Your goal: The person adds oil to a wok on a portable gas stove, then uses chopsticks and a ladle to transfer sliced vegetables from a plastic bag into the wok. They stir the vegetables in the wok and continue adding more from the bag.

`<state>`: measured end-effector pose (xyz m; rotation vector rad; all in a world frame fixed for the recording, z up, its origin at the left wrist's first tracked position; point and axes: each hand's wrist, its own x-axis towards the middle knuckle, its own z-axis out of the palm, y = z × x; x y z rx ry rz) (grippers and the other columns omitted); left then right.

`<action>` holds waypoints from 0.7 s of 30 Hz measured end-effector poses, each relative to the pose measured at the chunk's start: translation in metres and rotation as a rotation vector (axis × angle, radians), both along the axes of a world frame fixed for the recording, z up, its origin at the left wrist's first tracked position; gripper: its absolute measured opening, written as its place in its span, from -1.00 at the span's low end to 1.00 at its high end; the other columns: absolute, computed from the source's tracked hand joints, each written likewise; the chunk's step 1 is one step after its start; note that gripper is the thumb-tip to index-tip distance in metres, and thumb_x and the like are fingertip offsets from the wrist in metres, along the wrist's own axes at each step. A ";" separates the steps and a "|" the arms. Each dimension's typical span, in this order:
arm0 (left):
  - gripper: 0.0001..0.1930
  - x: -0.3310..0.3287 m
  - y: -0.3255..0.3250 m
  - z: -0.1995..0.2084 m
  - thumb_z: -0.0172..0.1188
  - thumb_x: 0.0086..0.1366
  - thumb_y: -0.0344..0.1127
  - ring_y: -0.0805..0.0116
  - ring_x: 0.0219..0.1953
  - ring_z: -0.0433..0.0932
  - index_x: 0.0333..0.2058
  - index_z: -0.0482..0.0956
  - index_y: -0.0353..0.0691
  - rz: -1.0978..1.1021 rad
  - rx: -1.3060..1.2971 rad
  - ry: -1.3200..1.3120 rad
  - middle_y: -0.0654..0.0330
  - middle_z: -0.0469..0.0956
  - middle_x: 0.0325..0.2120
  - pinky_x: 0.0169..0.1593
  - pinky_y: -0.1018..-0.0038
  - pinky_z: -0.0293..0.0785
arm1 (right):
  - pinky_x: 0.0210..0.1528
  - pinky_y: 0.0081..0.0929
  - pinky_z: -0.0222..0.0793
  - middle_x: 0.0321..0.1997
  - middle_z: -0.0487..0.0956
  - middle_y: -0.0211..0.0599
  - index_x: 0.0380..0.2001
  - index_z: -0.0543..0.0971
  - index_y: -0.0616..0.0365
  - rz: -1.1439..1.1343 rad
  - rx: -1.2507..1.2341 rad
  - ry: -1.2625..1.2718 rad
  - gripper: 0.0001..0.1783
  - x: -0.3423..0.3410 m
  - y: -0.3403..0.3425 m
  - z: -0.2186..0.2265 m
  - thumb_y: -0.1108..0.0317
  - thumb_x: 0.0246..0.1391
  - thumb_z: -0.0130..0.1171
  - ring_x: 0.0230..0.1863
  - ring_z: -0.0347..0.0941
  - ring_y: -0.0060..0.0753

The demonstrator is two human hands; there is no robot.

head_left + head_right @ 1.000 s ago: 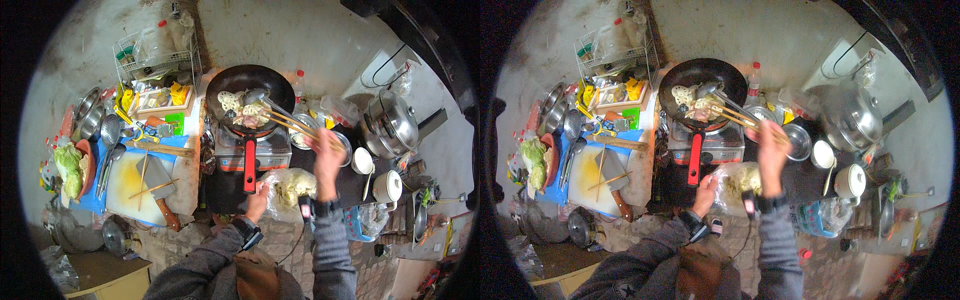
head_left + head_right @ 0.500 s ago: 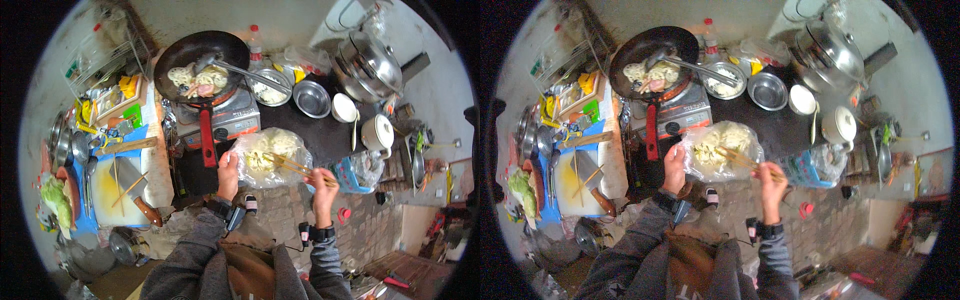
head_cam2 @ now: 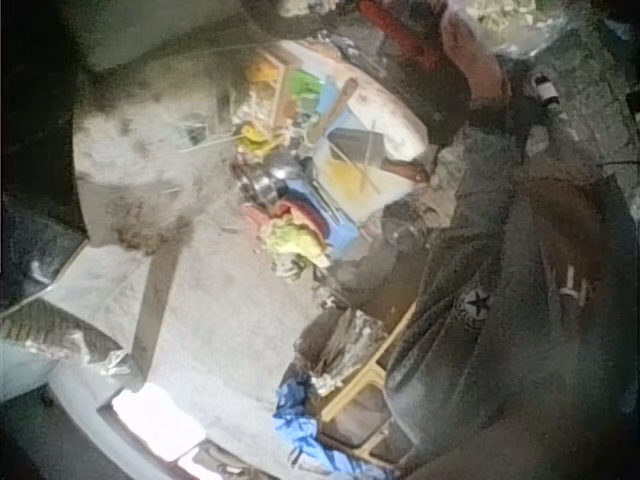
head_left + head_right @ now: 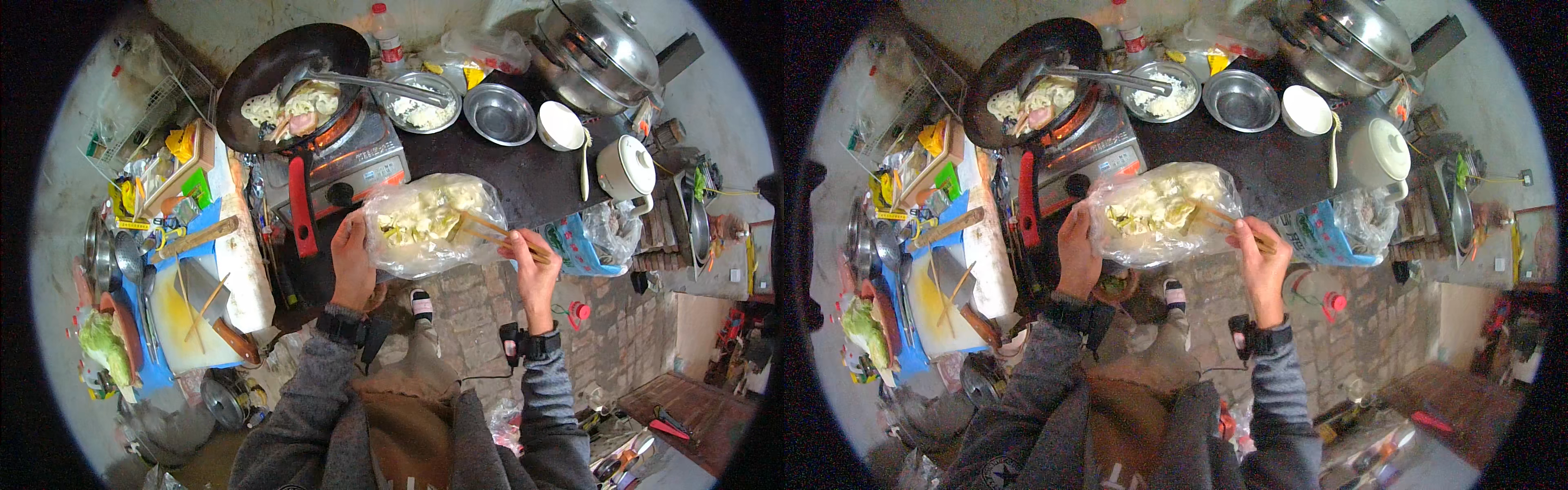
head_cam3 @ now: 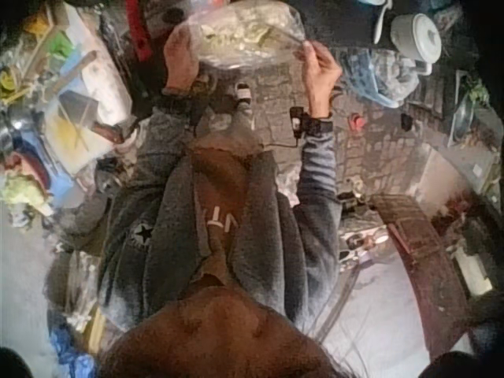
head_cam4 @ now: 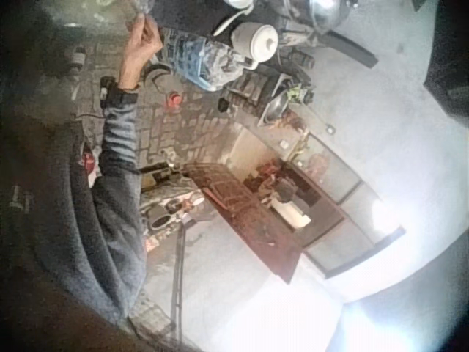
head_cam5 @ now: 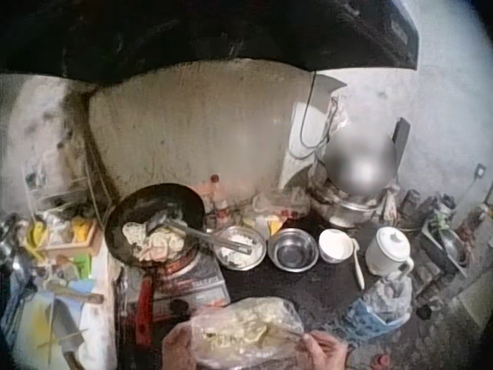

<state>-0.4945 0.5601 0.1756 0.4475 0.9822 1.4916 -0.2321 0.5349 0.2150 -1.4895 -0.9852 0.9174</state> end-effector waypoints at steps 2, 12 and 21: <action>-0.72 0.003 0.003 0.004 -0.06 0.41 -0.21 0.47 -0.11 0.47 -0.08 0.48 -0.25 -0.021 -0.049 0.030 0.28 0.51 -0.15 -0.10 0.53 0.43 | -0.38 -0.61 0.44 -0.43 0.60 -0.26 -0.33 0.58 0.40 0.108 0.019 -0.054 -0.80 0.001 -0.002 0.007 0.41 0.10 0.20 -0.45 0.55 -0.48; -0.67 0.006 0.017 0.026 -0.12 0.44 -0.13 0.59 -0.38 0.39 -0.12 0.49 -0.25 0.164 0.038 0.107 0.35 0.47 -0.40 -0.28 0.62 0.33 | -0.27 -0.62 0.45 -0.37 0.59 -0.29 -0.30 0.55 0.38 0.121 0.198 -0.294 -0.82 0.023 0.047 0.043 0.42 0.15 0.14 -0.36 0.55 -0.50; -0.60 0.015 0.007 0.048 -0.19 0.46 -0.09 0.66 -0.44 0.27 0.12 0.36 -0.16 0.039 0.011 0.314 0.39 0.38 -0.45 -0.36 0.70 0.22 | -0.31 -0.41 0.43 -0.39 0.59 -0.07 -0.34 0.57 0.33 0.445 0.283 -0.430 -0.83 -0.034 0.067 0.001 0.42 0.04 0.22 -0.35 0.55 -0.18</action>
